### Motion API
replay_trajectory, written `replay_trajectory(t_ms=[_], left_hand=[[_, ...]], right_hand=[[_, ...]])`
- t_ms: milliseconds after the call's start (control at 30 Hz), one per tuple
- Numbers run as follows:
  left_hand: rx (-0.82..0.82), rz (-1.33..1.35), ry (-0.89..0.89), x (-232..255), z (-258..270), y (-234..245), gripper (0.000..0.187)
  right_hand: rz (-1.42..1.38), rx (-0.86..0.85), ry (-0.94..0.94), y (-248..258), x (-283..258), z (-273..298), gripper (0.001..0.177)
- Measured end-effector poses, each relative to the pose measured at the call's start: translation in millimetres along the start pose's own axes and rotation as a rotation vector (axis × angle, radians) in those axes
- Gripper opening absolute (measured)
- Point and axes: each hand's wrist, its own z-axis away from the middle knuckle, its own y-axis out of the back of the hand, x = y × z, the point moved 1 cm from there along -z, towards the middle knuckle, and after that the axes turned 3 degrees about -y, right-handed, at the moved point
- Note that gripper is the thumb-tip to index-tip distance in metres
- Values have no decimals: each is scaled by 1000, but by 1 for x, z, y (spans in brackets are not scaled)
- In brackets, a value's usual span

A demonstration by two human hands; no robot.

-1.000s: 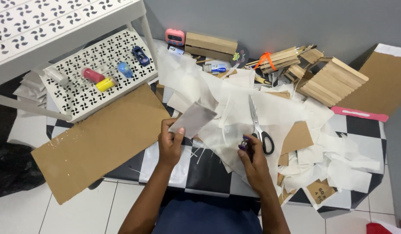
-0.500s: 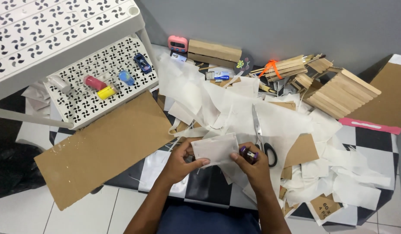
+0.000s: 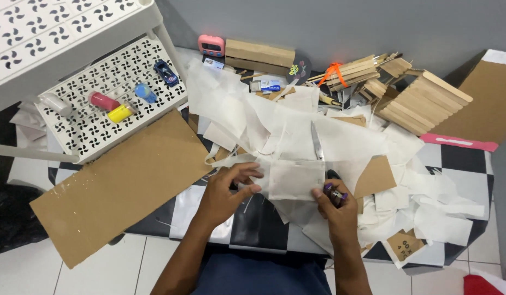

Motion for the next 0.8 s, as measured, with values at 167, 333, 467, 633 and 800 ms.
replay_trajectory(t_ms=[167, 333, 467, 633, 800], left_hand=[[-54, 72, 155, 7, 9, -14, 32], [-33, 28, 76, -4, 16, -5, 25], [190, -80, 33, -20, 23, 20, 26], [351, 41, 64, -21, 35, 41, 37], [333, -24, 26, -26, 42, 37, 35]], right_hand=[[-6, -43, 25, -9, -5, 10, 17], [166, -51, -16, -22, -12, 19, 17], [635, -234, 488, -45, 1, 23, 40], [950, -221, 851, -59, 31, 18, 57], [804, -94, 776, -59, 23, 21, 77]])
